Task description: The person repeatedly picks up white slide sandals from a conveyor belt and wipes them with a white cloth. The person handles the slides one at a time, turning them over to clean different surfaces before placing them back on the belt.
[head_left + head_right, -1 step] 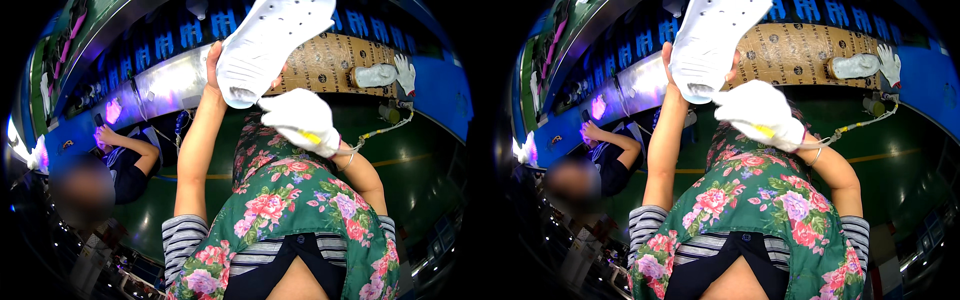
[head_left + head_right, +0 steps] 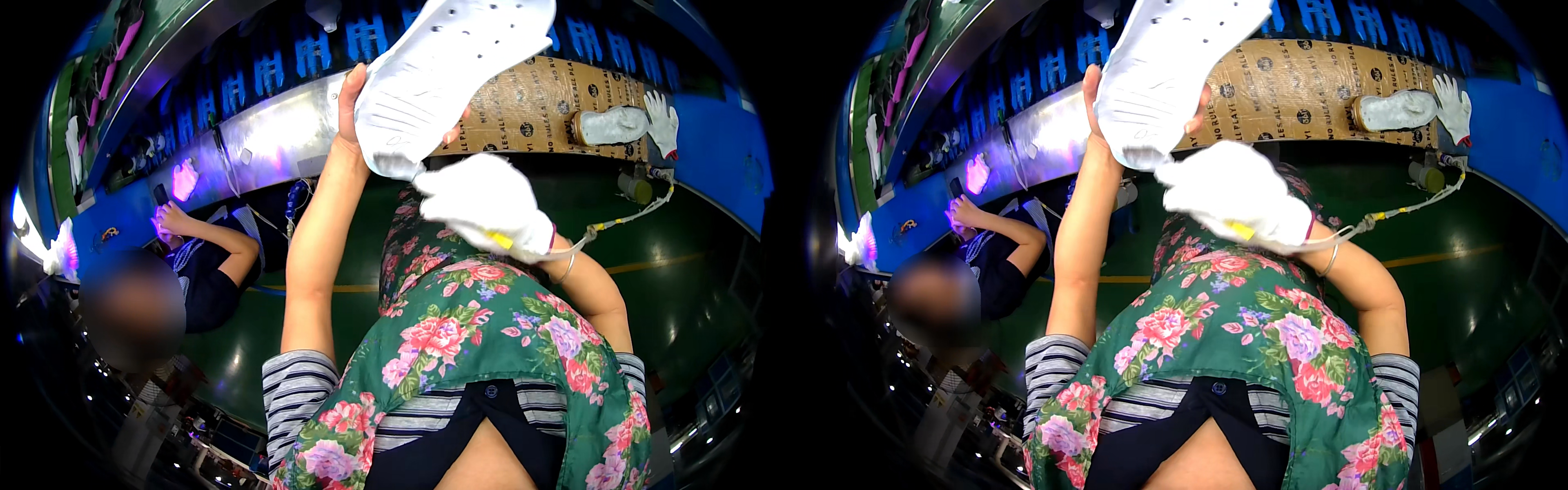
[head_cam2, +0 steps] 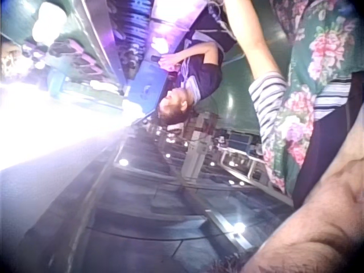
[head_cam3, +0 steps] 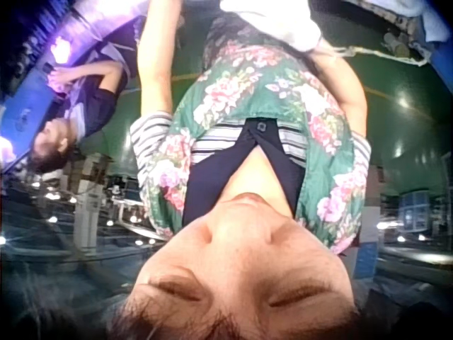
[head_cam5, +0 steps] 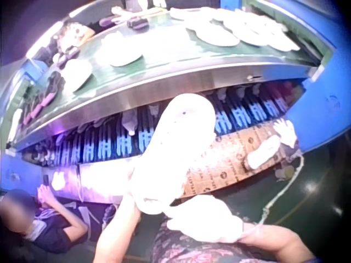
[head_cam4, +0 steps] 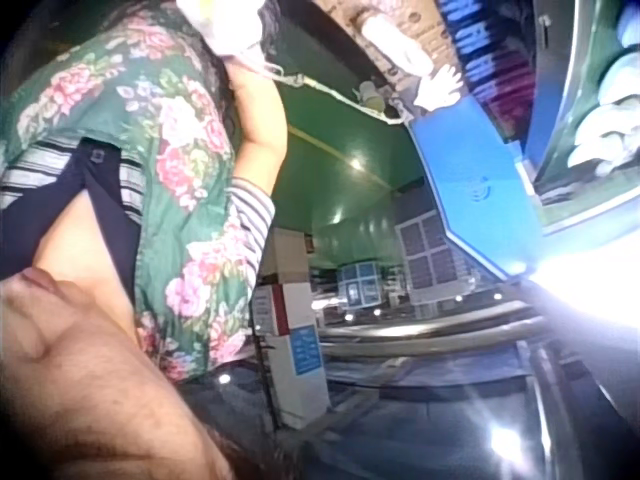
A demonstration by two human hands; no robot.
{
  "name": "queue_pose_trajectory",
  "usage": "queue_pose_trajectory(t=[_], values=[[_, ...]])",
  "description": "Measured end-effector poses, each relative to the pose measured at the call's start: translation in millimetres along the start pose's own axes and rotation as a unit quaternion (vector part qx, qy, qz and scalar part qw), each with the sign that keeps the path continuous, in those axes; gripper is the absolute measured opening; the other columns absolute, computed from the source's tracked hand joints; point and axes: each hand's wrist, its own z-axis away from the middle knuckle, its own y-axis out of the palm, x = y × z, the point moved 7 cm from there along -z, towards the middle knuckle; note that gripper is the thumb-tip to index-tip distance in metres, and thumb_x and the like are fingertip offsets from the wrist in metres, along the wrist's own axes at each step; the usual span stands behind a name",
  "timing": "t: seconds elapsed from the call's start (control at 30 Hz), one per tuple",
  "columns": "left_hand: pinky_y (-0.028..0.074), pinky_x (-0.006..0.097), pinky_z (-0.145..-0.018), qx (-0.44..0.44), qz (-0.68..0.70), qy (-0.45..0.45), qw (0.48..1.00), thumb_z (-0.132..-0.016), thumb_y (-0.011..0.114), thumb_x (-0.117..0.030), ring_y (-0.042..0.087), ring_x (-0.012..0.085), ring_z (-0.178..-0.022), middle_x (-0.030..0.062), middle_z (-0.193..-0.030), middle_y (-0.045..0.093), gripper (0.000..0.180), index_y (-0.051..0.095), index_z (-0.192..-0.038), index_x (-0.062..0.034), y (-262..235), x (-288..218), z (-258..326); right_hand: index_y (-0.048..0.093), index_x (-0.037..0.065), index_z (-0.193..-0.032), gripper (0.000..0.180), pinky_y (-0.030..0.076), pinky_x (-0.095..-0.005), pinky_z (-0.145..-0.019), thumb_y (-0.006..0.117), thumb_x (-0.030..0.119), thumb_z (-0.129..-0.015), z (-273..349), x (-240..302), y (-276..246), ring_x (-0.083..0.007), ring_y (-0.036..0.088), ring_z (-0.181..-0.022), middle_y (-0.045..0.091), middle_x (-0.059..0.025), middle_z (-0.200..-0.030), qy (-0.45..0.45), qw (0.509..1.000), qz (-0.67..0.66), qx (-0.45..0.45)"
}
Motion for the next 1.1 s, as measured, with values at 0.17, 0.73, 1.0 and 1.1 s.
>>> queue_pose_trajectory(t=[0.17, 0.73, 1.0, 1.1], values=[[0.053, 0.053, -0.081, -0.098, -0.022, -0.021, 0.995, -0.076, 0.062, -0.078, 0.058, 0.0468, -0.110, 0.0352, -0.135, 0.051, 0.107, 0.042, -0.151, -0.0053, -4, 3, 6, 0.079, 0.017, -0.098, 0.026, 0.056, -0.0342, -0.074, 0.082, 0.007, -0.074, -6, 9, -5, -0.0239, 0.073, -0.087, 0.077, -0.0069, -0.104, 0.037, 0.991, -0.131, -0.014], [0.057, 0.054, -0.080, -0.095, -0.013, 0.045, 0.994, -0.084, 0.061, -0.071, 0.063, 0.0458, -0.108, 0.0320, -0.131, 0.057, 0.099, 0.039, -0.152, -0.0017, 2, -8, -5, 0.078, 0.006, -0.091, 0.014, 0.056, -0.0322, -0.077, 0.081, 0.003, -0.078, 2, -16, -6, -0.0222, 0.072, -0.085, 0.077, -0.0109, -0.100, 0.176, 0.943, -0.256, -0.118], [0.050, 0.061, -0.101, -0.137, -0.084, 0.032, 0.986, -0.083, 0.049, -0.085, 0.056, 0.0500, -0.124, 0.0294, -0.144, 0.050, 0.110, 0.031, -0.157, -0.0056, -9, -9, 0, 0.078, 0.003, -0.094, 0.014, 0.058, -0.0312, -0.081, 0.080, 0.002, -0.080, 8, -21, -22, -0.0201, 0.073, -0.089, 0.077, -0.0100, -0.097, 0.226, 0.913, -0.297, -0.162], [0.053, 0.059, -0.098, -0.284, -0.115, 0.095, 0.947, -0.084, 0.042, -0.086, 0.059, 0.0481, -0.120, 0.0286, -0.141, 0.053, 0.110, 0.029, -0.157, -0.0049, -1, 5, 3, 0.078, 0.004, -0.089, 0.013, 0.057, -0.0320, -0.077, 0.080, 0.001, -0.077, -11, -29, -58, -0.0227, 0.073, -0.083, 0.077, -0.0105, -0.093, 0.190, 0.971, -0.064, -0.130]])
